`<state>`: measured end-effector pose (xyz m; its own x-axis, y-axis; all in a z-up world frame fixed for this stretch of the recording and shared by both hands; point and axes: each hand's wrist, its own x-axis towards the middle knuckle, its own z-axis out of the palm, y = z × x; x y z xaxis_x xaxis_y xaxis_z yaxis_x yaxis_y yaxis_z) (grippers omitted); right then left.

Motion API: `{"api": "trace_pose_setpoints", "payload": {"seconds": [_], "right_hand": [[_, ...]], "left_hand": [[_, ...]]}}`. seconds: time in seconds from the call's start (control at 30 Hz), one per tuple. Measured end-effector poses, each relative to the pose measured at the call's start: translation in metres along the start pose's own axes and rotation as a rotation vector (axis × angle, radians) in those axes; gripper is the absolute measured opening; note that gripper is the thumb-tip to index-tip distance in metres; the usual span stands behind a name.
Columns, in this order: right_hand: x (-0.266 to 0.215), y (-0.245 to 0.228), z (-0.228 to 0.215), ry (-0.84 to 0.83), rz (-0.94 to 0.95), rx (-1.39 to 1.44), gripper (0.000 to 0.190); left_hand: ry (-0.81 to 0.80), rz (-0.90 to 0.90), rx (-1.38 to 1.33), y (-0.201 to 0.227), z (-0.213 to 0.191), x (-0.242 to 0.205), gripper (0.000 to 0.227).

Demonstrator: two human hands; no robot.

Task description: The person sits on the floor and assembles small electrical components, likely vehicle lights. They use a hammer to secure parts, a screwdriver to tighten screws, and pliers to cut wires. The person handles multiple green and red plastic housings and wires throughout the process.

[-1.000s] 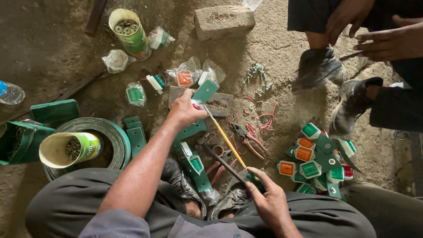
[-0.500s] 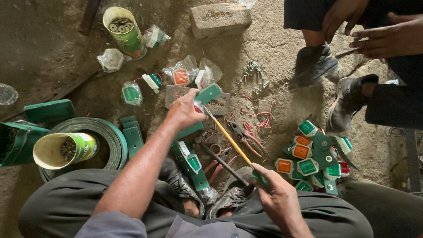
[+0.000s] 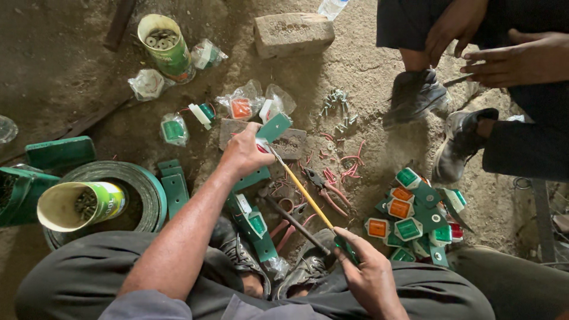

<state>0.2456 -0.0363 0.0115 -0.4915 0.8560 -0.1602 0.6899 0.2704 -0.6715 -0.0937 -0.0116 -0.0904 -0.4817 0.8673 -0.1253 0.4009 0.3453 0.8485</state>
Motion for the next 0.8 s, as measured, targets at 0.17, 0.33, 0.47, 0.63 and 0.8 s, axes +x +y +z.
{"api": "trace_pose_setpoints", "payload": {"seconds": [0.17, 0.33, 0.47, 0.63, 0.8], "right_hand": [[0.002, -0.004, -0.007, -0.021, -0.037, -0.051, 0.041], [0.011, -0.009, -0.021, -0.119, -0.055, -0.170, 0.046], [0.017, -0.006, -0.024, -0.146, -0.145, -0.278, 0.047], [0.027, 0.001, 0.001, -0.039, -0.058, -0.251, 0.041], [0.039, 0.016, 0.011, 0.181, -0.335, -0.416, 0.033]], "left_hand": [[-0.022, 0.047, 0.096, -0.003, 0.003, 0.003, 0.071], [-0.116, 0.020, 0.272, -0.012, 0.007, 0.005, 0.070], [-0.088, 0.123, 0.251, -0.021, 0.013, 0.009, 0.072], [-0.039, 0.127, 0.322, -0.036, 0.014, 0.019, 0.076], [-0.061, 0.038, 0.353, -0.044, 0.021, 0.043, 0.065]]}}
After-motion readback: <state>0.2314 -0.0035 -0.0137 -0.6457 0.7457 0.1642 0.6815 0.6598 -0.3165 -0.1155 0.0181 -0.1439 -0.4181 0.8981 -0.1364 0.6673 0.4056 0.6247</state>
